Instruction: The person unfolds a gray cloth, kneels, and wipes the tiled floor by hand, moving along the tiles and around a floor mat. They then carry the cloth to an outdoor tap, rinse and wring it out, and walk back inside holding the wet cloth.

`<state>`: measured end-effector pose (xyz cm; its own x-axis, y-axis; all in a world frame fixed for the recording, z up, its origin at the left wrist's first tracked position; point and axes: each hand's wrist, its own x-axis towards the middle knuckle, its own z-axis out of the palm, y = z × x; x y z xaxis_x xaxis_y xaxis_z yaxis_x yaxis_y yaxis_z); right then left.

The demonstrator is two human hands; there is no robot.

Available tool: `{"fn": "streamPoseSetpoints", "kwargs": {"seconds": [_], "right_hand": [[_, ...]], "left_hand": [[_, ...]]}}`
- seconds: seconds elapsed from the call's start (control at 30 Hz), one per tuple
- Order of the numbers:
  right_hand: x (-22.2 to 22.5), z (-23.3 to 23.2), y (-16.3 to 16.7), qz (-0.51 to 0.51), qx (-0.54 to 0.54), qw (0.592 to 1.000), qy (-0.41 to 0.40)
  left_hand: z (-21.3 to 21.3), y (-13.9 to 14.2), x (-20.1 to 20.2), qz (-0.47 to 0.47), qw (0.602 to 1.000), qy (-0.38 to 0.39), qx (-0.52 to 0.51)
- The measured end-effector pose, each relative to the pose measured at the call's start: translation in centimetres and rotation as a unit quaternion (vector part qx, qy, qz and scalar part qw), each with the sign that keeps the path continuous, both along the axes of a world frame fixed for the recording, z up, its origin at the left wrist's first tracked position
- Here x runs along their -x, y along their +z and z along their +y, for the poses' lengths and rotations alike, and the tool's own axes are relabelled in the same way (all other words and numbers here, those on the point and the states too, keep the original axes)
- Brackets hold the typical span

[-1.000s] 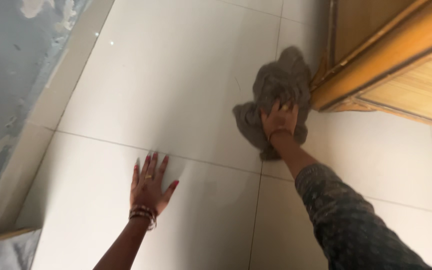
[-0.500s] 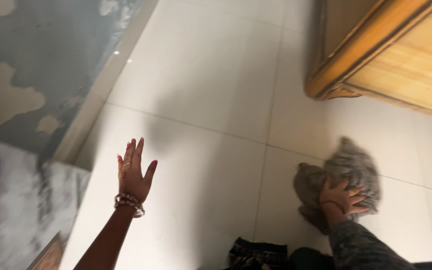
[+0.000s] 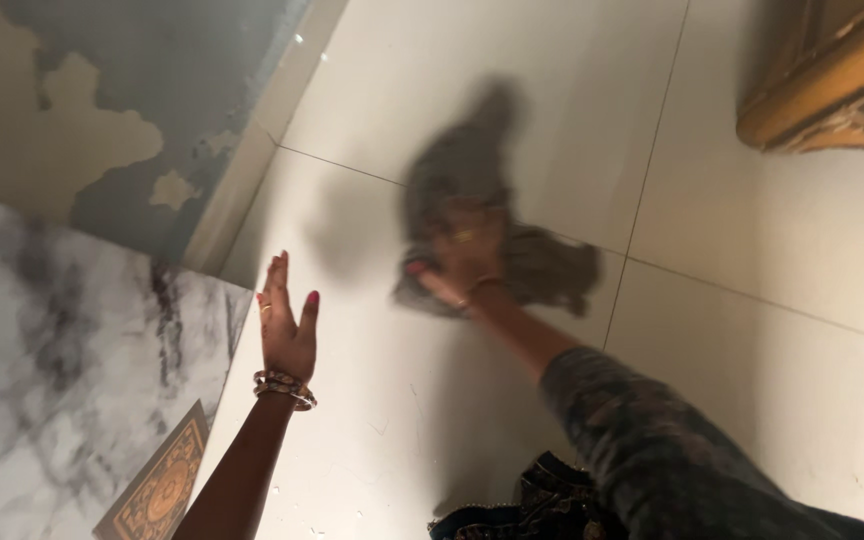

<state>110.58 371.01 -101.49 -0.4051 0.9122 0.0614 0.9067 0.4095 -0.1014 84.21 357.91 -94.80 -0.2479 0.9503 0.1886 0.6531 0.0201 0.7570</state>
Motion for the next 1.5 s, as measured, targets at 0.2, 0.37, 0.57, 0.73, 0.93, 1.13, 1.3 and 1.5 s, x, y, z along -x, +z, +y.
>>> {"fn": "streamPoseSetpoints", "kwargs": {"seconds": [0.2,0.37,0.57,0.73,0.93,1.13,1.3,1.5], "right_hand": [[7.8,-14.3,2.8,0.109,0.048,0.976,0.181],[9.1,-17.9,1.7,0.188,0.103,0.951,0.222],[8.3,-6.3,0.2,0.153,0.088,0.979,0.099],[-3.6,3.5,0.6,0.034,0.098,0.992,-0.070],[-28.5,2.9,-1.7,0.009,-0.169,0.932,-0.322],[-52.3,-14.3,-4.3,-0.075,-0.103,0.825,-0.551],[-55.5,-32.7,-2.0,-0.045,0.027,0.630,-0.774],[-49.9,-37.1,-6.2,-0.039,0.071,0.509,-0.857]], "left_hand": [[2.7,-0.7,-3.5,-0.066,0.994,0.006,-0.085],[8.8,-1.1,-8.1,-0.065,0.984,-0.009,-0.163],[12.9,-1.1,-15.7,-0.112,0.985,-0.062,-0.119],[15.9,-2.5,-23.6,-0.094,0.986,-0.118,-0.069],[11.4,-5.1,-34.5,-0.108,0.951,-0.290,0.012],[7.1,-5.9,-40.8,-0.057,0.912,-0.407,0.020],[6.3,-6.9,-40.7,-0.038,0.900,-0.434,-0.015],[8.1,-10.0,-38.0,0.027,0.893,-0.447,-0.041]]}}
